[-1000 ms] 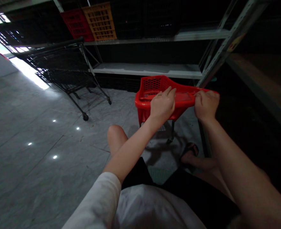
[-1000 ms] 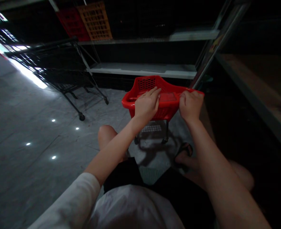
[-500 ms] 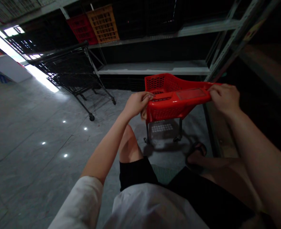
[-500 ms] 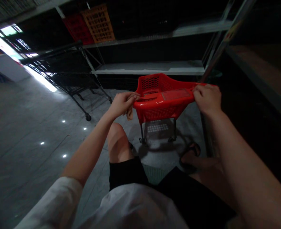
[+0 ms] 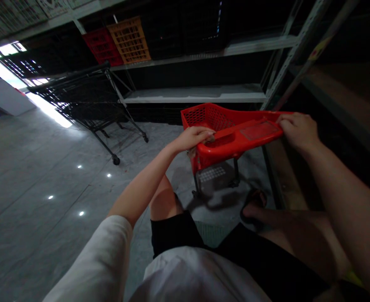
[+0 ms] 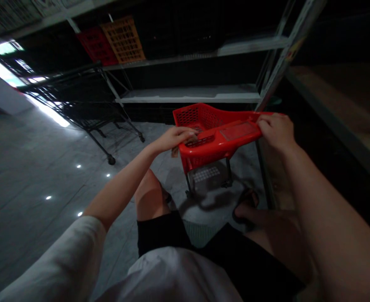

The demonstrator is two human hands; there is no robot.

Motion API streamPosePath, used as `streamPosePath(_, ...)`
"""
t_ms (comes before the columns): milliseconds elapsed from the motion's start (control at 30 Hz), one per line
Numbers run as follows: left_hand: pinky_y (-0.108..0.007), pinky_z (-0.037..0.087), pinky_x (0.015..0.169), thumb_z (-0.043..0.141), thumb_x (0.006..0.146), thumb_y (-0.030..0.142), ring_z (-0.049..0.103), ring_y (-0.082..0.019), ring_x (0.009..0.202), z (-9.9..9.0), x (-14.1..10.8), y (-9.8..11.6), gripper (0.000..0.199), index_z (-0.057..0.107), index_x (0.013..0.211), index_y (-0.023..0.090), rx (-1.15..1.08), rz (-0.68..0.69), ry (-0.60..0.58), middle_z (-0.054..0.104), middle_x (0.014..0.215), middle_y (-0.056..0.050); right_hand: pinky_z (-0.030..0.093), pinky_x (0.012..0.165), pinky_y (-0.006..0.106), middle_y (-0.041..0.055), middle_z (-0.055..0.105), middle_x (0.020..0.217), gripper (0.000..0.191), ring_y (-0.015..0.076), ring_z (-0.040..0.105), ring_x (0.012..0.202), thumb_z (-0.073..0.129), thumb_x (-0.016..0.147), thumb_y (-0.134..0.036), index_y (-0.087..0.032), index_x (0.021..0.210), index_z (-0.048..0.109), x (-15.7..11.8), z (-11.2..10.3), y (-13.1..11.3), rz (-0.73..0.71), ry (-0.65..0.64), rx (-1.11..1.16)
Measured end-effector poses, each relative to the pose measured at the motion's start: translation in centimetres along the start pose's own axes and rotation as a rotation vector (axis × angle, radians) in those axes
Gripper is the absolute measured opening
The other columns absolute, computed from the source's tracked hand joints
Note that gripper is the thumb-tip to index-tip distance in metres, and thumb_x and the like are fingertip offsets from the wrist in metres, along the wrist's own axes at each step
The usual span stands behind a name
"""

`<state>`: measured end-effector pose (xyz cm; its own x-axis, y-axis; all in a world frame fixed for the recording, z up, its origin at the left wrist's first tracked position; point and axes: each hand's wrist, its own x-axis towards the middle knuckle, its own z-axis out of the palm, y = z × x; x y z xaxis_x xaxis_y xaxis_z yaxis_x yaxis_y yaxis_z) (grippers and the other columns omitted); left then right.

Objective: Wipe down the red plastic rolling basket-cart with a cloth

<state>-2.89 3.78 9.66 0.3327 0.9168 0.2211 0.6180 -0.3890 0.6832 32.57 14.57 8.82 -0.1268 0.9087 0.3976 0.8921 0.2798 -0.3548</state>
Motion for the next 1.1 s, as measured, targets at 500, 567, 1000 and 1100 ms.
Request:
streamPosePath(500,-0.028,0.062,0.096,0.042,0.118,0.039,0.082,-0.018,0.110,8.8,-6.5,8.0,0.040,0.075,0.131,0.019,0.315,0.289,0.593,0.084,0.127,-0.007,0.046,0.095,0.032,0.0168,0.078,0.101,0.030,0.0213,0.067,0.103,0.044,0.082,-0.004,-0.017,0.081,0.071,-1.6,0.3,-0.6,0.009,0.010,0.111)
streamPosePath(567,-0.029,0.061,0.098,0.040,0.119,0.037,0.080,-0.018,0.113,7.4,-6.7,6.4,0.041,0.075,0.131,0.018,0.343,0.309,0.602,0.084,0.127,-0.008,0.045,0.093,0.033,0.0178,0.078,0.099,0.031,0.0217,0.066,0.101,0.044,0.084,-0.005,-0.015,0.082,0.073,-2.3,0.7,-1.9,0.012,0.044,0.099)
streamPosePath(1000,-0.039,0.048,0.128,0.036,0.119,0.027,0.066,-0.021,0.143,10.1,-2.9,5.5,0.044,0.066,0.148,0.012,0.429,0.131,0.704,0.074,0.148,-0.013,0.047,0.095,0.048,0.0160,0.078,0.102,0.034,0.0309,0.065,0.099,0.044,0.105,-0.028,-0.017,0.106,0.075,-7.1,4.6,-10.4,-0.358,0.112,0.074)
streamPosePath(1100,-0.040,0.044,0.134,0.032,0.119,0.027,0.060,-0.020,0.151,11.2,-0.3,6.8,0.048,0.057,0.157,0.012,0.275,0.100,0.659,0.066,0.159,-0.013,0.050,0.097,0.050,0.0177,0.077,0.100,0.041,0.0312,0.066,0.100,0.038,0.109,-0.033,-0.016,0.103,0.074,-7.4,5.0,-11.0,-0.442,0.043,0.174)
